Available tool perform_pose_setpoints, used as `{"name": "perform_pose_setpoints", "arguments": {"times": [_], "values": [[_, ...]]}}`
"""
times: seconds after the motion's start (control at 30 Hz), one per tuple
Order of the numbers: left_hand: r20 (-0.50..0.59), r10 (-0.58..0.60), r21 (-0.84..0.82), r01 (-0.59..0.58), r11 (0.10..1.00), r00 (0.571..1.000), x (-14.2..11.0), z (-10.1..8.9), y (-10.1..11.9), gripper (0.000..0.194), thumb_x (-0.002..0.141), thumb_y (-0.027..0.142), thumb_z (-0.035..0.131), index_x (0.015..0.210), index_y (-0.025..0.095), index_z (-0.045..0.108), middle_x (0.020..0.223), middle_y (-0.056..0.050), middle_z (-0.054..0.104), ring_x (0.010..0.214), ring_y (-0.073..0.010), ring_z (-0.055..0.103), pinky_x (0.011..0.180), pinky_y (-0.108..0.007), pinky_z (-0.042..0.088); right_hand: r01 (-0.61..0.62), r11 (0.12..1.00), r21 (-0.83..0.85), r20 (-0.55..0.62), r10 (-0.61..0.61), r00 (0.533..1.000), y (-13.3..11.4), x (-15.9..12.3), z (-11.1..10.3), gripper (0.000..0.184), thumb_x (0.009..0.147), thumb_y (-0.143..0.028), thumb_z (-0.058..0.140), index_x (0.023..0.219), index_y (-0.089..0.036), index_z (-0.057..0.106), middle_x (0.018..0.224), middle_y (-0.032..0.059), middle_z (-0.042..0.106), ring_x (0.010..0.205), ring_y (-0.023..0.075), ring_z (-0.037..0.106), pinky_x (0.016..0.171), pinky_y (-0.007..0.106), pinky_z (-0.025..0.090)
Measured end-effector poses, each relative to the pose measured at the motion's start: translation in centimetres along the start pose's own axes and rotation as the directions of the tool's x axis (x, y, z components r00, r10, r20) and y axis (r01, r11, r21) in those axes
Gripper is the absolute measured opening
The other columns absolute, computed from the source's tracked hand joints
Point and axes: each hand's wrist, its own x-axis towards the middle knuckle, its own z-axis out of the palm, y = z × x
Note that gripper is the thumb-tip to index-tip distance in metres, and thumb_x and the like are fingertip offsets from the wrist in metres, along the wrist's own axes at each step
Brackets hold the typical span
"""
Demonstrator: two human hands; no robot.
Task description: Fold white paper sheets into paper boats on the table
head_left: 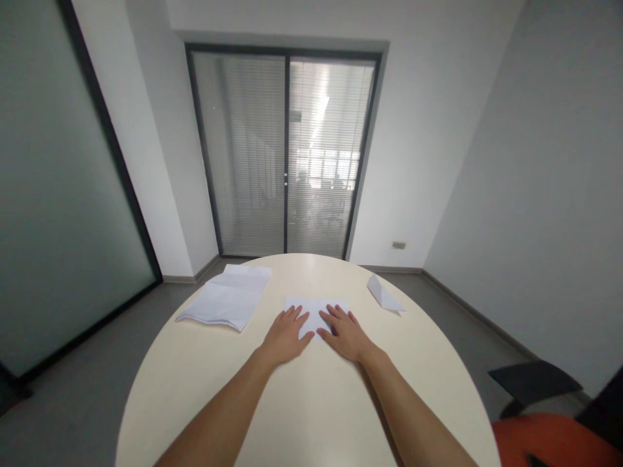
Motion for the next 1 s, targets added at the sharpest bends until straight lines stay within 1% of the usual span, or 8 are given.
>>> {"name": "perform_pose_setpoints", "arguments": {"times": [0.13,0.27,0.4,0.53,0.67,0.77,0.87,1.0], "values": [[0.006,-0.012,-0.002,0.012,1.0,1.0,0.03,0.05,0.33,0.069,0.092,0.063,0.044,0.147,0.022,0.045,0.158,-0.013,0.033,0.147,-0.0336,0.027,0.119,-0.053,0.021,-0.081,0.997,-0.014,-0.028,0.081,0.996,0.41,0.17,0.1,0.065,0.095,-0.057,0.042,0.151,-0.023,0.039,0.162,0.0114,0.025,0.15,0.0342,0.016,0.118,0.057,0.011],[0.006,-0.001,-0.008,0.001,1.0,1.0,0.22,0.34,0.47,0.064,0.093,0.061,0.044,0.146,0.025,0.046,0.158,-0.011,0.036,0.147,-0.0344,0.028,0.119,-0.054,0.021,-0.082,0.997,-0.01,-0.023,0.082,0.996,0.8,0.28,0.27,0.065,0.096,-0.057,0.04,0.152,-0.023,0.038,0.162,0.0112,0.025,0.15,0.034,0.015,0.118,0.058,0.01],[-0.011,0.022,-0.003,-0.022,1.0,1.0,0.24,0.57,0.58,0.061,0.095,0.058,0.042,0.145,0.024,0.047,0.157,-0.01,0.038,0.146,-0.0358,0.029,0.118,-0.054,0.024,-0.073,0.997,-0.009,-0.033,0.072,0.997,0.69,0.26,0.26,0.064,0.097,-0.055,0.04,0.151,-0.022,0.039,0.162,0.0117,0.026,0.15,0.0341,0.016,0.118,0.059,0.01],[-0.043,0.017,0.009,-0.017,1.0,0.999,0.19,0.55,0.69,0.059,0.096,0.056,0.042,0.144,0.023,0.05,0.155,-0.011,0.041,0.144,-0.0371,0.032,0.117,-0.054,0.026,-0.008,1.0,-0.022,-0.065,0.007,0.998,0.28,0.24,0.1,0.059,0.098,-0.049,0.039,0.149,-0.019,0.043,0.158,0.0136,0.034,0.149,0.0332,0.022,0.118,0.06,0.009],[-0.073,-0.025,0.024,0.027,0.999,0.997,0.25,0.51,0.65,0.058,0.096,0.055,0.042,0.142,0.022,0.052,0.153,-0.013,0.043,0.144,-0.0378,0.033,0.116,-0.055,0.027,0.102,0.995,-0.007,-0.05,-0.102,0.994,0.03,0.34,0.14,0.057,0.098,-0.046,0.04,0.147,-0.018,0.046,0.157,0.0143,0.037,0.147,0.032,0.027,0.118,0.056,0.018],[-0.088,-0.022,0.042,0.026,0.999,0.996,0.34,0.37,0.63,0.054,0.098,0.052,0.04,0.14,0.021,0.054,0.151,-0.012,0.046,0.142,-0.0378,0.035,0.115,-0.055,0.03,0.161,0.987,0.008,-0.027,-0.161,0.987,-0.03,0.37,0.23,0.059,0.096,-0.049,0.044,0.148,-0.021,0.045,0.157,0.0132,0.036,0.147,0.0333,0.028,0.117,0.056,0.022],[-0.098,-0.003,0.05,0.008,0.999,0.995,0.47,0.06,0.67,0.05,0.1,0.049,0.038,0.136,0.02,0.059,0.147,-0.012,0.051,0.139,-0.0362,0.041,0.113,-0.052,0.034,0.189,0.982,0.028,-0.028,-0.188,0.982,0.04,0.37,0.31,0.058,0.095,-0.05,0.048,0.147,-0.026,0.046,0.157,0.0111,0.037,0.146,0.0342,0.029,0.117,0.057,0.022],[-0.109,0.016,0.047,-0.011,0.999,0.994,0.5,-0.34,0.6,0.048,0.101,0.047,0.035,0.128,0.02,0.064,0.141,-0.012,0.058,0.134,-0.0319,0.049,0.112,-0.047,0.036,0.196,0.979,0.058,-0.029,-0.195,0.98,0.43,0.59,0.5,0.054,0.096,-0.05,0.044,0.145,-0.027,0.049,0.156,0.0102,0.039,0.146,0.0325,0.031,0.117,0.055,0.022]]}}
